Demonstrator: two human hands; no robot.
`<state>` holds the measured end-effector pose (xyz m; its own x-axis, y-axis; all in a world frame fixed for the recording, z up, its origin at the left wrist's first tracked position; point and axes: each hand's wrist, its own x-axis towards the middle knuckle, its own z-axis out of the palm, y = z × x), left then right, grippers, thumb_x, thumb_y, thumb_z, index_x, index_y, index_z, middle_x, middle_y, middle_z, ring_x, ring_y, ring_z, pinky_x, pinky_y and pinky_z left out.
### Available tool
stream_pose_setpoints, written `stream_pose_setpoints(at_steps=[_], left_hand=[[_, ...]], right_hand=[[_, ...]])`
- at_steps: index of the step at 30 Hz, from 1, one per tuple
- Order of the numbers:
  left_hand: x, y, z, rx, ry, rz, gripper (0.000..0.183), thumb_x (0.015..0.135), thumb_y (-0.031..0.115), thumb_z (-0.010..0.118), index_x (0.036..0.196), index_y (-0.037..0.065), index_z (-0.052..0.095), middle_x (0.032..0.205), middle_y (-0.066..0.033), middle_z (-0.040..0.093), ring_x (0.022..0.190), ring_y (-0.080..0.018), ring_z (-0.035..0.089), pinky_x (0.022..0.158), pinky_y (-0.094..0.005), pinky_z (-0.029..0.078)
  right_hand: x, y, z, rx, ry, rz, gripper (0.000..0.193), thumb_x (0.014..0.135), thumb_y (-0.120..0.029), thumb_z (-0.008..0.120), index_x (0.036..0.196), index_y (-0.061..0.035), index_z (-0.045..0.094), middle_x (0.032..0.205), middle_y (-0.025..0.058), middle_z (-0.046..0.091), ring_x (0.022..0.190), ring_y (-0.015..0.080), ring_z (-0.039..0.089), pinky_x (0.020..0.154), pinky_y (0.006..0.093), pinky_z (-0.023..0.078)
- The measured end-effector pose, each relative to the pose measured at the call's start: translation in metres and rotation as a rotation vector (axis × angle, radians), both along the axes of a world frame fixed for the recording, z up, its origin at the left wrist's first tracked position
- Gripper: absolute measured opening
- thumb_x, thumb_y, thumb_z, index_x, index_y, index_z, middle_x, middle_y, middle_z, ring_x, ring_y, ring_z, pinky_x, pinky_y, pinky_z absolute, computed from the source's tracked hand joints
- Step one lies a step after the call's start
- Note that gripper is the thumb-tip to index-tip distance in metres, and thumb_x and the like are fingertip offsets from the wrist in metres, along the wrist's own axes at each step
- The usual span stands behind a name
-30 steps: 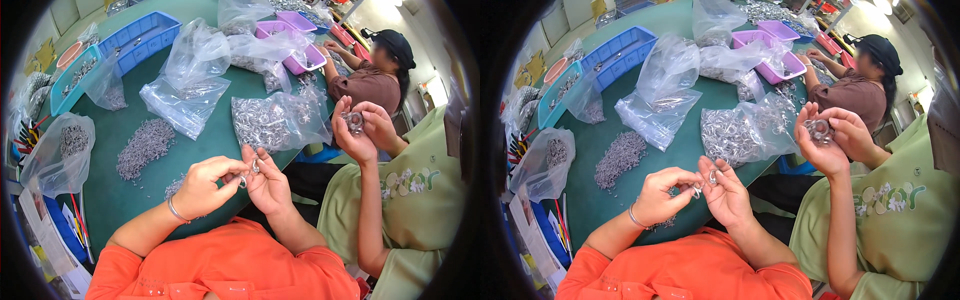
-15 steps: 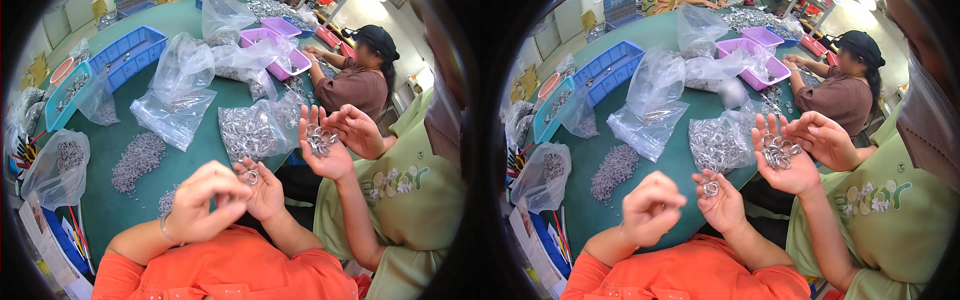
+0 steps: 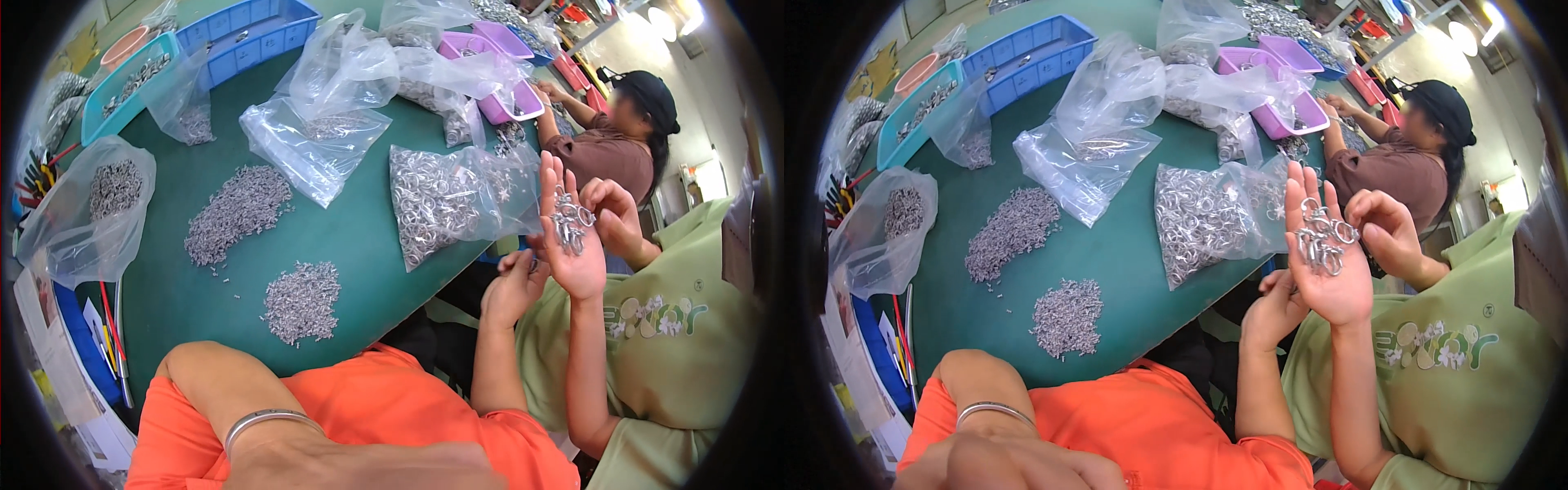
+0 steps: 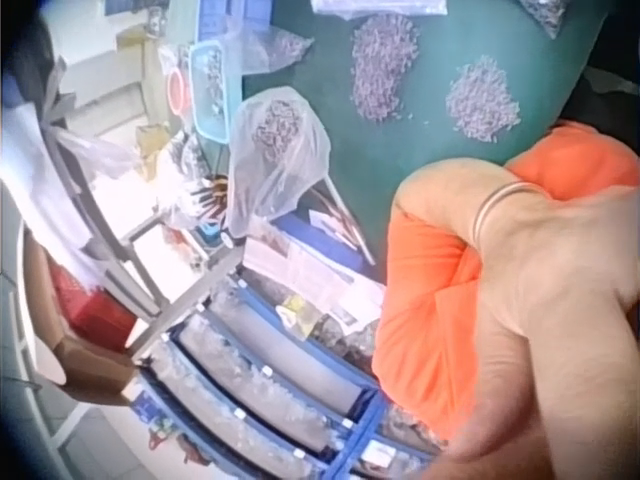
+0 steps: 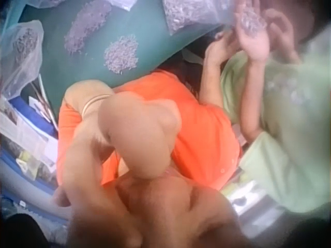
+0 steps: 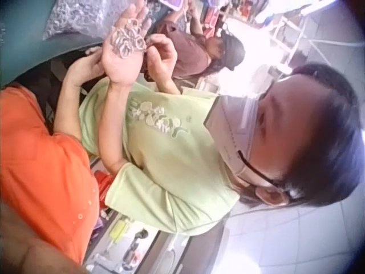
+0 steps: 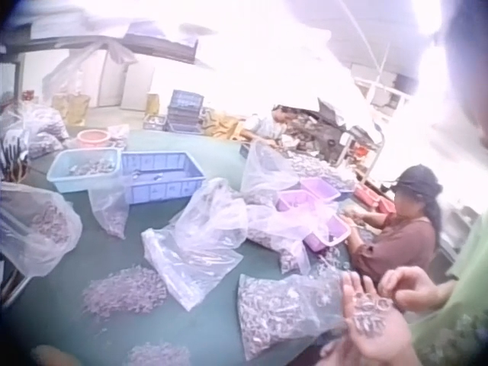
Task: The person handles metal ring components, writes on a small paper slip with a pencil, and sorts small metal pieces across the table by hand.
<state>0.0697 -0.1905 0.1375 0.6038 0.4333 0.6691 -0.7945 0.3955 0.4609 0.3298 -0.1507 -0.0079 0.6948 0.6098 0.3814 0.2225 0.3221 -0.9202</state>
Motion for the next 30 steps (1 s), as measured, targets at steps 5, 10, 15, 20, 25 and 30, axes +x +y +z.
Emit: stream_pose_setpoints(at_steps=[5, 10, 15, 20, 25, 30], left_hand=[[-0.001, -0.007, 0.002, -0.026, -0.024, 0.019, 0.009, 0.091, 0.011, 0.052, 0.082, 0.011, 0.054, 0.084, -0.0051, 0.046, 0.062, -0.0152, 0.044, 0.056, -0.0295, 0.037], [-0.003, -0.006, 0.002, -0.038, -0.032, 0.003, 0.013, 0.092, 0.013, 0.05, 0.08, 0.012, 0.052, 0.083, -0.0043, 0.045, 0.061, -0.0147, 0.043, 0.056, -0.0294, 0.037], [-0.002, -0.004, -0.001, -0.052, -0.033, 0.045, 0.016, 0.093, 0.016, 0.048, 0.078, 0.013, 0.05, 0.082, -0.0035, 0.044, 0.06, -0.0141, 0.042, 0.056, -0.0293, 0.036], [-0.005, 0.0, 0.0, -0.056, -0.04, 0.068, 0.02, 0.095, 0.019, 0.046, 0.076, 0.013, 0.048, 0.081, -0.0027, 0.043, 0.059, -0.0136, 0.041, 0.056, -0.0292, 0.035], [-0.008, 0.005, -0.002, -0.06, -0.034, 0.111, 0.024, 0.096, 0.022, 0.044, 0.074, 0.014, 0.046, 0.08, -0.0018, 0.041, 0.058, -0.0131, 0.04, 0.056, -0.0291, 0.034], [-0.012, 0.014, 0.0, -0.057, -0.029, 0.205, 0.027, 0.097, 0.024, 0.042, 0.072, 0.015, 0.044, 0.079, -0.001, 0.04, 0.058, -0.0125, 0.039, 0.056, -0.029, 0.033]], right_hand=[[0.079, 0.015, -0.008, -0.183, -0.312, 0.059, 0.028, 0.094, -0.004, 0.045, 0.119, -0.0002, 0.056, 0.091, 0.0036, 0.061, 0.063, 0.0047, 0.046, 0.054, 0.0194, 0.037], [0.073, 0.024, 0.027, -0.443, -1.005, 0.054, 0.028, 0.087, -0.002, 0.048, 0.111, -0.0008, 0.061, 0.114, 0.0147, 0.059, 0.079, 0.0218, 0.061, 0.078, 0.0299, 0.046], [0.038, 0.036, 0.042, -0.999, -0.877, 0.644, 0.029, 0.077, 0.003, 0.05, 0.101, -0.0013, 0.067, 0.071, 0.0073, 0.063, 0.068, 0.015, 0.059, 0.067, 0.0281, 0.047], [0.047, 0.068, 0.035, -0.743, -1.044, 0.513, 0.027, 0.078, 0.002, 0.05, 0.099, -0.001, 0.067, 0.07, 0.0069, 0.063, 0.067, 0.0148, 0.059, 0.065, 0.0284, 0.047], [0.035, 0.095, 0.024, -0.88, -0.648, 0.654, 0.018, 0.081, -0.009, 0.062, 0.096, -0.0008, 0.067, 0.079, 0.0125, 0.066, 0.069, 0.0194, 0.061, 0.064, 0.0334, 0.049], [0.055, 0.117, -0.014, -0.679, -0.994, 0.555, 0.037, 0.082, -0.004, 0.065, 0.117, -0.0065, 0.056, 0.112, 0.0109, 0.058, 0.092, 0.0184, 0.059, 0.076, 0.0302, 0.05]])
